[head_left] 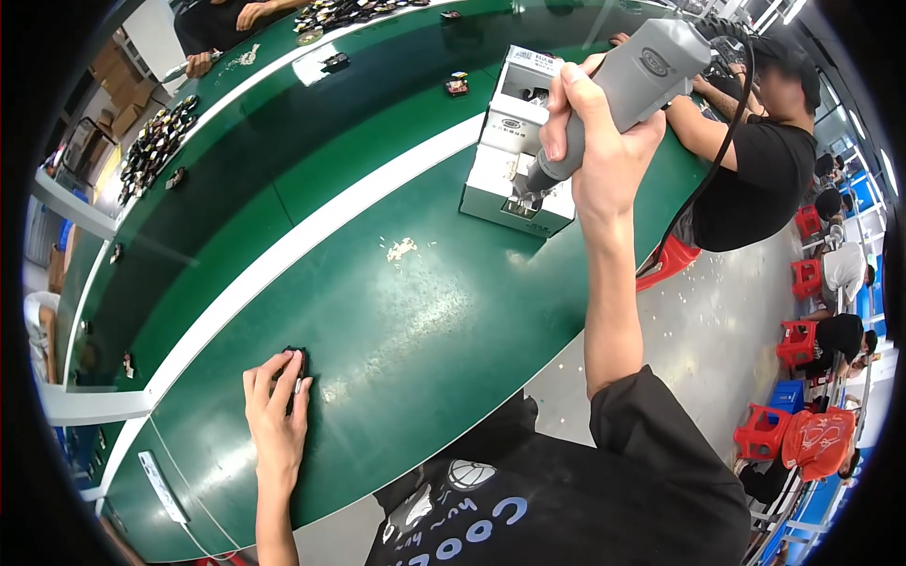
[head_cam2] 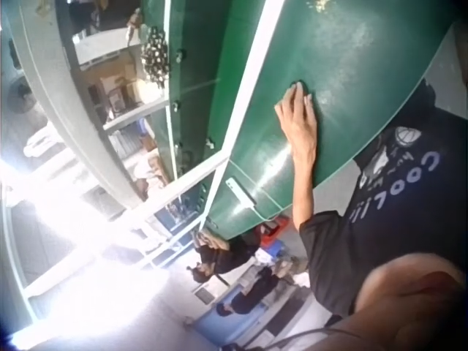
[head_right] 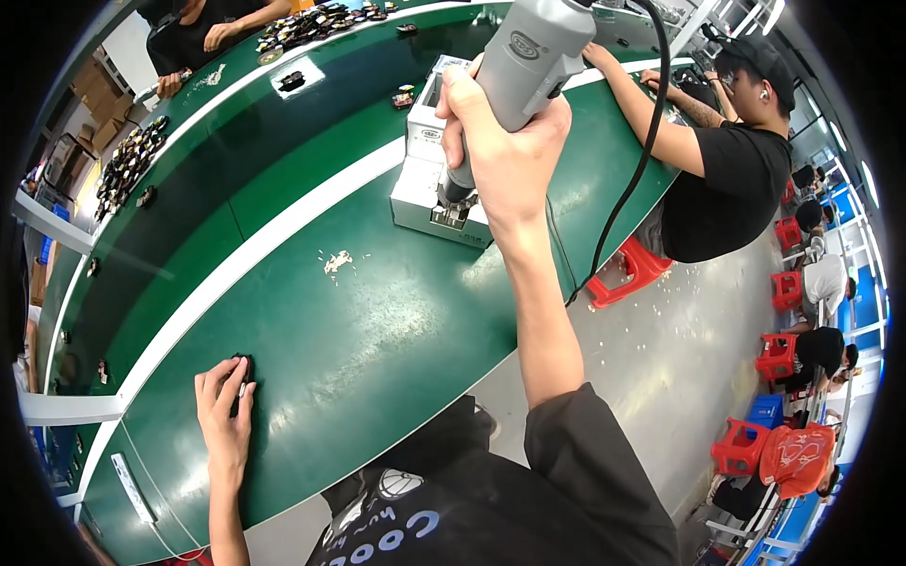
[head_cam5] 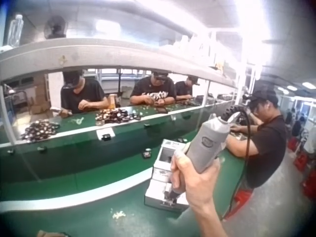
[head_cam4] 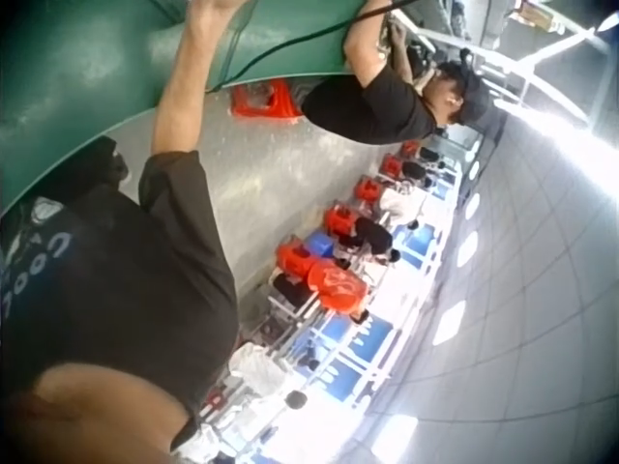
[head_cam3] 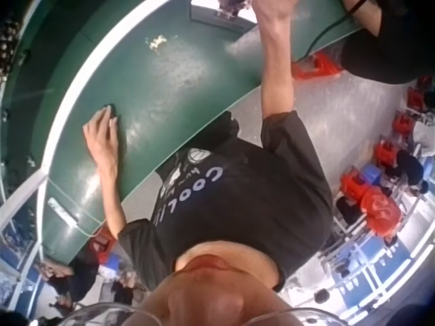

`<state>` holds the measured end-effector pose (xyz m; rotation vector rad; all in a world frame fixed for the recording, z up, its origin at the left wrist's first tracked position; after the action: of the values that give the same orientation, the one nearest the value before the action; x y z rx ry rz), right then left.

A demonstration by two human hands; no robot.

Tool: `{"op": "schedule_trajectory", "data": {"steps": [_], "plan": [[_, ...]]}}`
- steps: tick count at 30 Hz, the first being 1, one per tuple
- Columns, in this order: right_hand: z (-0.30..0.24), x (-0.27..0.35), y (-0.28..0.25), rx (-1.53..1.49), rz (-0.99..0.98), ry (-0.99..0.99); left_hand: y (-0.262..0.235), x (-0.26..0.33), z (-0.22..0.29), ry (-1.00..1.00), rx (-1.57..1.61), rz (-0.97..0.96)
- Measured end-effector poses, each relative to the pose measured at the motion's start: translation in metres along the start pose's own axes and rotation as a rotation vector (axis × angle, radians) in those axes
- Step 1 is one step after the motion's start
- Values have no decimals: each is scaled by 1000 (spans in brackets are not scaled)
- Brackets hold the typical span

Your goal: Assembling small electronic components onto boards using an electric screwdriver and placing them in trays.

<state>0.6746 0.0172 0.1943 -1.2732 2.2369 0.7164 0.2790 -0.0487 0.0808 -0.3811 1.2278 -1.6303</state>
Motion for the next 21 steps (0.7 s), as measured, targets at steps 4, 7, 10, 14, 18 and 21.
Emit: {"op": "schedule_trajectory", "data": {"steps": [4,7,10,14,18,21], "plan": [[4,3,5,84,10,22,1,-2,15,-67,63,-92],[3,3,4,82,-5,27,2,-10,23,16,77,-92],[4,1,2,98,-46,36,6,-12,26,88,48,-76],[8,9,14,-31,-52,154,8,-17,27,175,-44,-116],[-14,46,21,-151,-53,99,29,-19,42,463,-260,-54],[-27,77,43,-277,-141,143,40,-11,40,461,-308,85]]}}
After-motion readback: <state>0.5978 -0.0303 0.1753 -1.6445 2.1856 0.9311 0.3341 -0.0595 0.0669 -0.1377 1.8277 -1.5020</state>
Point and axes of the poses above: each hand's wrist, its own x-axis away from the middle knuckle, its own y-axis out of the palm, z = x × y, the point moved 2 cm from there along -x, towards the middle knuckle, and after that the axes turned 4 degrees about x, right-handed, at the moved point
